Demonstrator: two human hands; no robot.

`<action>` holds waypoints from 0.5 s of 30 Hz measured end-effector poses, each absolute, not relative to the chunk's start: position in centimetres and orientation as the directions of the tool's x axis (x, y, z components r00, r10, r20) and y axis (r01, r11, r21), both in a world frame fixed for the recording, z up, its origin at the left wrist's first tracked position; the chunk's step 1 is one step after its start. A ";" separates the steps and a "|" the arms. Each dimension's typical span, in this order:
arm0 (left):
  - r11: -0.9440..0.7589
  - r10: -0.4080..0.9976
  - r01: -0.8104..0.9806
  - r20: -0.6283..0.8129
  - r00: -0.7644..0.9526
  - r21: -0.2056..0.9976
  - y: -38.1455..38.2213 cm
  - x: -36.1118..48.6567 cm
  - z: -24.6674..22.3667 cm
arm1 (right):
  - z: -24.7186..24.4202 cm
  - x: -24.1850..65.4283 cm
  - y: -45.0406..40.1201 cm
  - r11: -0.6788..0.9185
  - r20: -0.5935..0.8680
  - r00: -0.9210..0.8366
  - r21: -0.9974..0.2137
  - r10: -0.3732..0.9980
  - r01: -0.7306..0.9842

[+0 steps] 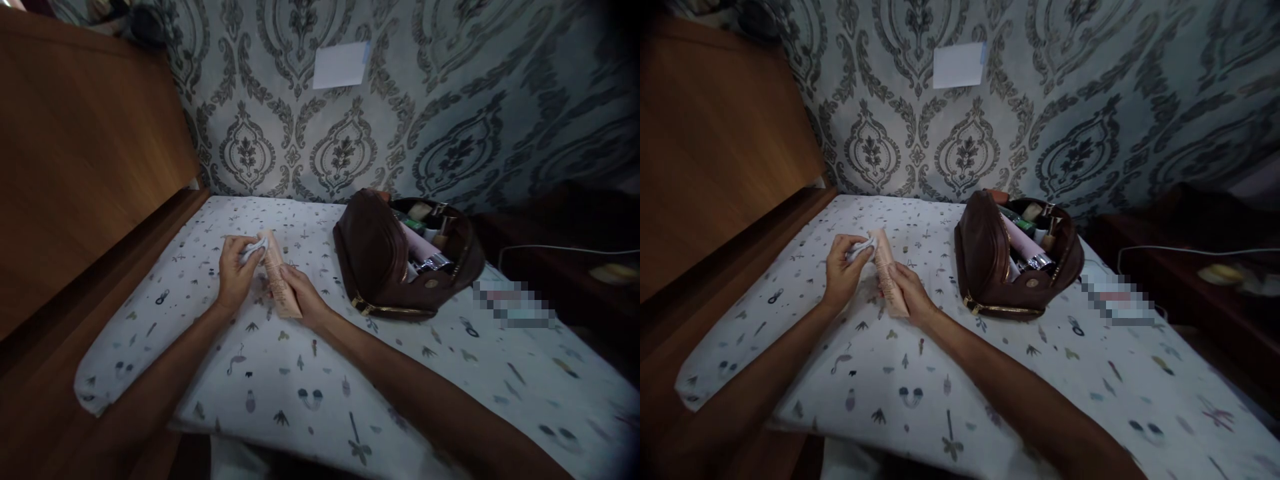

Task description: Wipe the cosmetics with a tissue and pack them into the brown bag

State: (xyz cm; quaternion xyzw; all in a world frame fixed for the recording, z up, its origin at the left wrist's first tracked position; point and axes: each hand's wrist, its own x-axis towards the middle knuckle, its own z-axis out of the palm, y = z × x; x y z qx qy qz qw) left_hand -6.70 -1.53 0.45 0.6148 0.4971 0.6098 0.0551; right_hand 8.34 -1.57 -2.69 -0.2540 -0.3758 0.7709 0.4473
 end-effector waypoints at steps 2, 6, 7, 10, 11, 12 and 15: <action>-0.512 0.710 0.518 0.677 -0.194 0.685 -1.7 -6.4 0.3 | -2.8 8.3 -1.4 -0.304 -0.039 -0.450 -0.789 0.892 -0.534; -0.539 0.769 0.450 0.634 -0.082 0.712 -2.0 -5.8 -0.1 | -3.0 8.3 -0.6 -0.211 0.030 -0.357 -0.761 0.933 -0.614; -0.545 0.779 0.438 0.624 -0.051 0.715 -2.1 -5.7 -0.2 | -3.2 8.3 -0.3 -0.197 0.034 -0.339 -0.756 0.940 -0.624; -0.562 0.796 0.431 0.602 0.051 0.706 -2.3 -5.5 -0.4 | -3.5 8.6 0.4 -0.202 -0.008 -0.297 -0.749 0.955 -0.631; -0.567 0.800 0.434 0.594 0.088 0.700 -2.4 -5.5 -0.4 | -3.6 8.7 0.6 -0.214 -0.035 -0.284 -0.748 0.958 -0.628; -0.572 0.803 0.437 0.584 0.123 0.694 -2.4 -5.5 -0.4 | -3.7 8.9 0.8 -0.224 -0.061 -0.272 -0.751 0.960 -0.621; -0.574 0.816 0.431 0.530 0.231 0.696 -2.6 -5.5 -0.2 | -3.6 9.4 1.1 -0.217 -0.092 -0.237 -0.782 0.967 -0.584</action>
